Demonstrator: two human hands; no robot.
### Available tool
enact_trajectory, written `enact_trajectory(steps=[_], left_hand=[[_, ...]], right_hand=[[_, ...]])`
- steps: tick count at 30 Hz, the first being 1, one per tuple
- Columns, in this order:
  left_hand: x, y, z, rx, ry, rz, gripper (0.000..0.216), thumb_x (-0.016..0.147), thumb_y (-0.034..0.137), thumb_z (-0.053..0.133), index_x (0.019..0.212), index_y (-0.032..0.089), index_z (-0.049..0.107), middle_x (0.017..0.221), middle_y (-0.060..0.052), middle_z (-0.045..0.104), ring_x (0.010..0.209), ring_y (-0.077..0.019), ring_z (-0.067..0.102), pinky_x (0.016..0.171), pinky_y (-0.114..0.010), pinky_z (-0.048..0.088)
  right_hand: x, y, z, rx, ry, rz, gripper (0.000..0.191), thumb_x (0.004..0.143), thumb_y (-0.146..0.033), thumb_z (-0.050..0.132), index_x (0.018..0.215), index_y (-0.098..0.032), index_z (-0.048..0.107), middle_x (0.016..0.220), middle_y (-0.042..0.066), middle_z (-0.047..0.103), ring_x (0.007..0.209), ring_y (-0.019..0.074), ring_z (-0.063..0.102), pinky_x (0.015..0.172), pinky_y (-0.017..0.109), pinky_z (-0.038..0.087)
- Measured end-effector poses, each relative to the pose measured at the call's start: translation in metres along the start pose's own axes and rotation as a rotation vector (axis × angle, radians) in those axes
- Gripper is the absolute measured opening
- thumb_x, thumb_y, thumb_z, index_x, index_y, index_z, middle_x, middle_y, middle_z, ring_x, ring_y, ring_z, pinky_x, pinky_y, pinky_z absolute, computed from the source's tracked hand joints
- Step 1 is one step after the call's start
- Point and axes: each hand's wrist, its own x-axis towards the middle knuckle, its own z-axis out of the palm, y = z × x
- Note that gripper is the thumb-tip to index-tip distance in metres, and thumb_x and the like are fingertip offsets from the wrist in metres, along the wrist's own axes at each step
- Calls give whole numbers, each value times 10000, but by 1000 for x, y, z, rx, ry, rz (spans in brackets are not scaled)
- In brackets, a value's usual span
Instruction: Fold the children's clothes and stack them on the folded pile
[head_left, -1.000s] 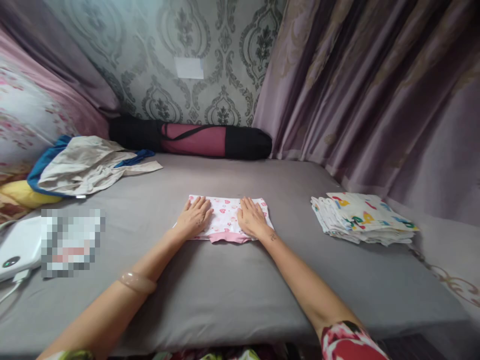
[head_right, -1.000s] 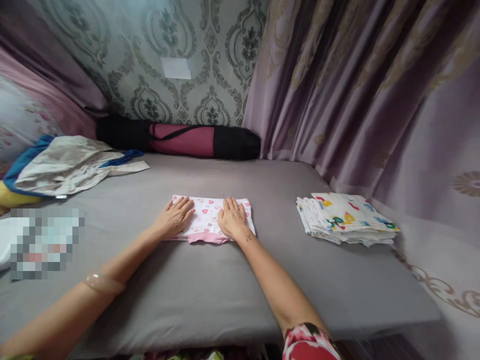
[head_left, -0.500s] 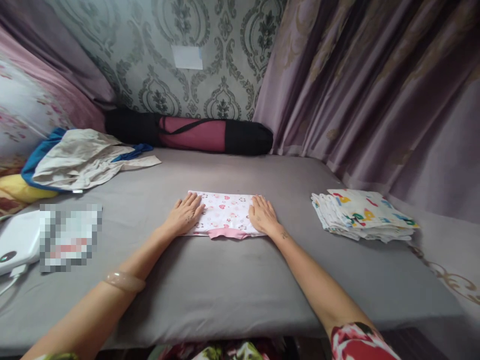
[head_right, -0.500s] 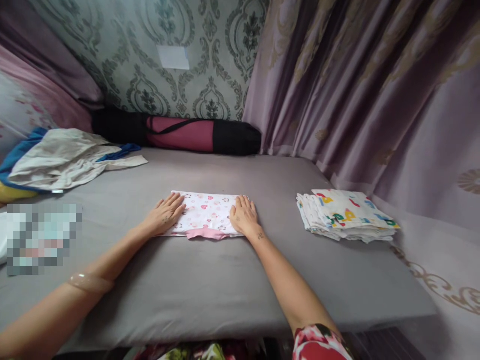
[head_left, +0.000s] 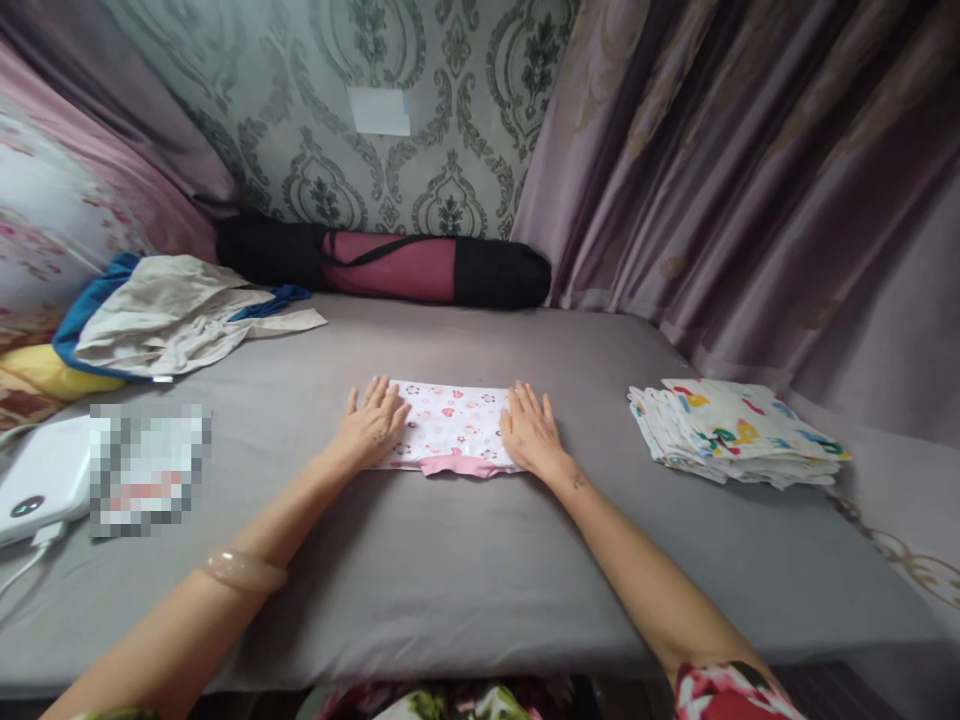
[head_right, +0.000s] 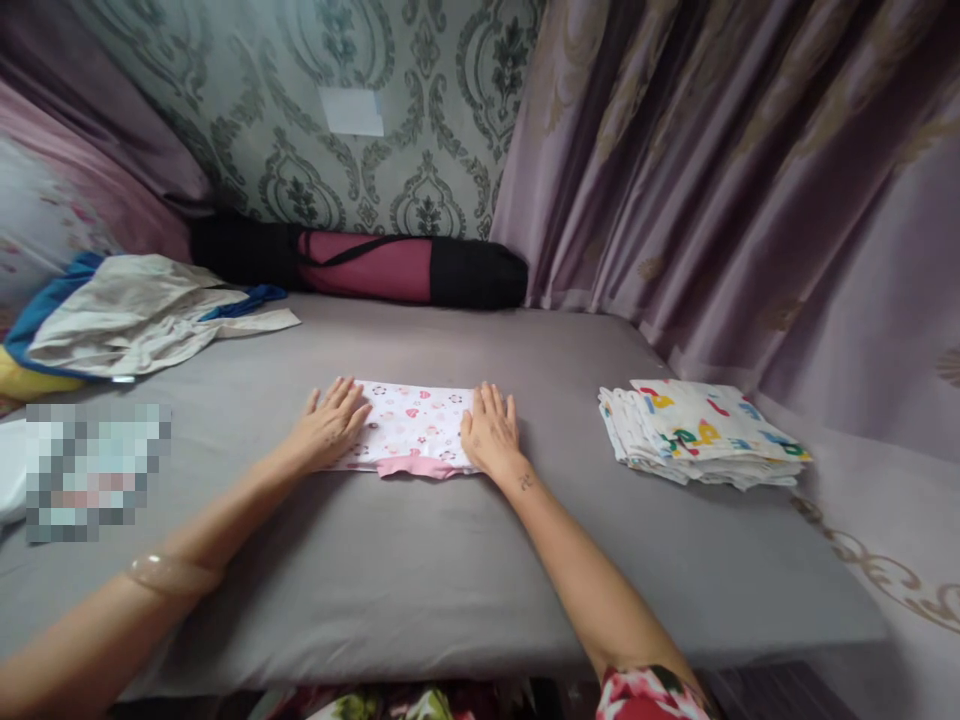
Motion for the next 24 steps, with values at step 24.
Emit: enact_trajectory(steps=[24], left_hand=[[-31,46,6,-3,-57,346,579,988,380,171,1457,104,366,1541,-137,314,1449,-245,226,1180,-471,129]], right_hand=[[-38,-51,11,119,-14,-341,552,983,-304,262,1478,-68,327,1565,124,256,1456,221,177,1193,421,85]])
